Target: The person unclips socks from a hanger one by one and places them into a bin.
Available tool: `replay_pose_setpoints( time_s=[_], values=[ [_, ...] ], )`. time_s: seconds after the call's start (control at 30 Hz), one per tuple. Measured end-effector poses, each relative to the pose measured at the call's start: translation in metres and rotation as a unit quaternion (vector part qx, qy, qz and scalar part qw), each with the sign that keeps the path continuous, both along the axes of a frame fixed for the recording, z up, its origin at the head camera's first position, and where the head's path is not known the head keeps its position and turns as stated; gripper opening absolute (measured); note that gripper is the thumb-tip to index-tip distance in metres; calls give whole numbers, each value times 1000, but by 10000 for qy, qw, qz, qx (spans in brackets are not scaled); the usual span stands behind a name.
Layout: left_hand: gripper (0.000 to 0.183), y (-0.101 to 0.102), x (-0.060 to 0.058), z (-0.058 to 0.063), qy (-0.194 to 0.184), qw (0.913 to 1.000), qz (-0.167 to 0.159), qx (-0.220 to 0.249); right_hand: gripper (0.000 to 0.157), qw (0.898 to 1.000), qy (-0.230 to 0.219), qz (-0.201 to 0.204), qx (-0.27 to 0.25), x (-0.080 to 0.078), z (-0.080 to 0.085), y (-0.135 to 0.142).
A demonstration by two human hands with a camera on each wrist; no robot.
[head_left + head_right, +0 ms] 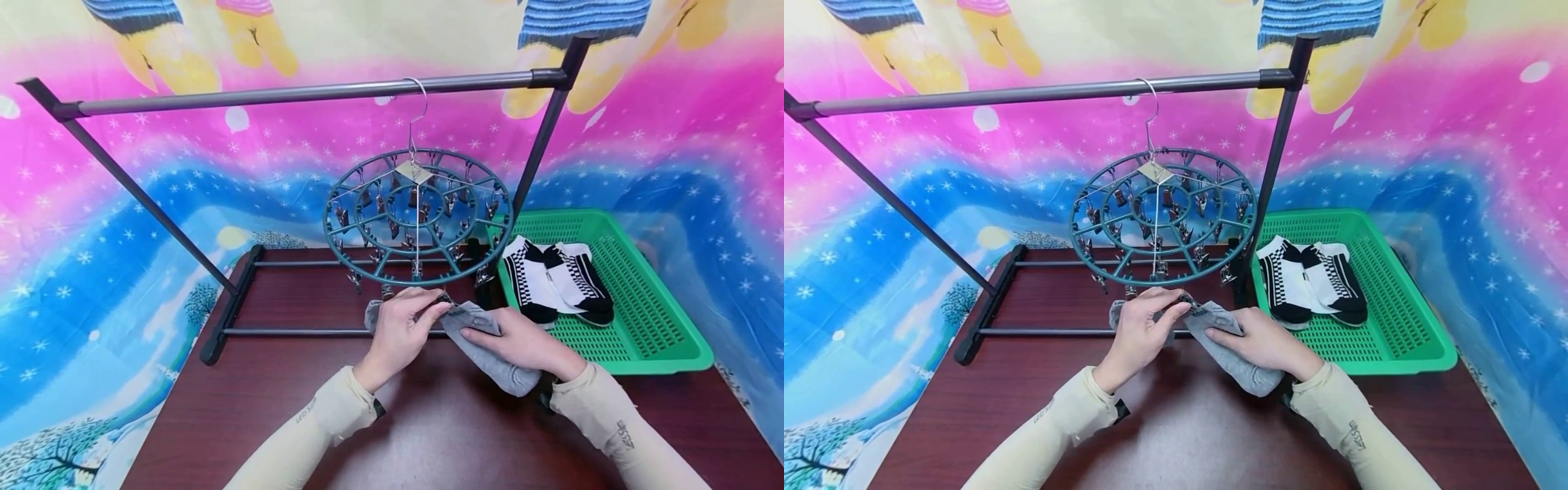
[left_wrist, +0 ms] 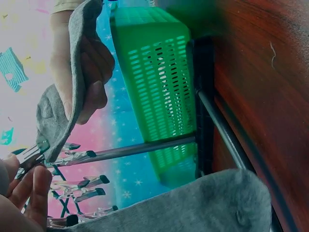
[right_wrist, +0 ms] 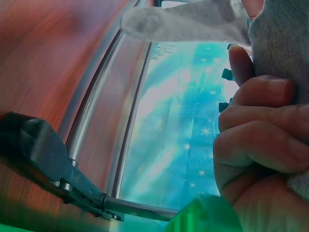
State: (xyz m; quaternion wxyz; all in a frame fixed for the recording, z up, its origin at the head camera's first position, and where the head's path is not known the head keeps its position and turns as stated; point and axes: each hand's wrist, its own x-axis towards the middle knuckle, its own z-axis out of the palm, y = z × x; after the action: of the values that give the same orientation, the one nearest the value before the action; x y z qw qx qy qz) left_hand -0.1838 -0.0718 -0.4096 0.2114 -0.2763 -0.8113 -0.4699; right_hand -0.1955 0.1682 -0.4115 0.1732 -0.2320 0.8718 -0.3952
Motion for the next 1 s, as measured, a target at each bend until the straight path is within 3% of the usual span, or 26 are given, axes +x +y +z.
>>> replay_pose_setpoints(
  time_s=[0.23,0.5,0.73,0.87,0.93,1.0],
  values=[
    [26,-2,1,-1,240,9993,271,120,32,9994,279,-54,205,0,2,7],
    [23,-7,1,-4,282,9980,396,-402,25,9987,362,-281,208,-1,25,28],
    [42,-12,8,-9,362,9958,379,-746,22,9939,1011,-417,147,-6,43,54],
    [52,-18,14,-8,952,9894,553,-943,24,9898,1273,-628,137,-9,48,67],
    [47,-23,15,-7,1534,9828,582,-849,23,9878,1338,-779,184,-12,49,74],
    [36,-31,14,-6,2236,9707,611,-632,25,9872,1287,-921,198,-17,50,81]
  ],
)
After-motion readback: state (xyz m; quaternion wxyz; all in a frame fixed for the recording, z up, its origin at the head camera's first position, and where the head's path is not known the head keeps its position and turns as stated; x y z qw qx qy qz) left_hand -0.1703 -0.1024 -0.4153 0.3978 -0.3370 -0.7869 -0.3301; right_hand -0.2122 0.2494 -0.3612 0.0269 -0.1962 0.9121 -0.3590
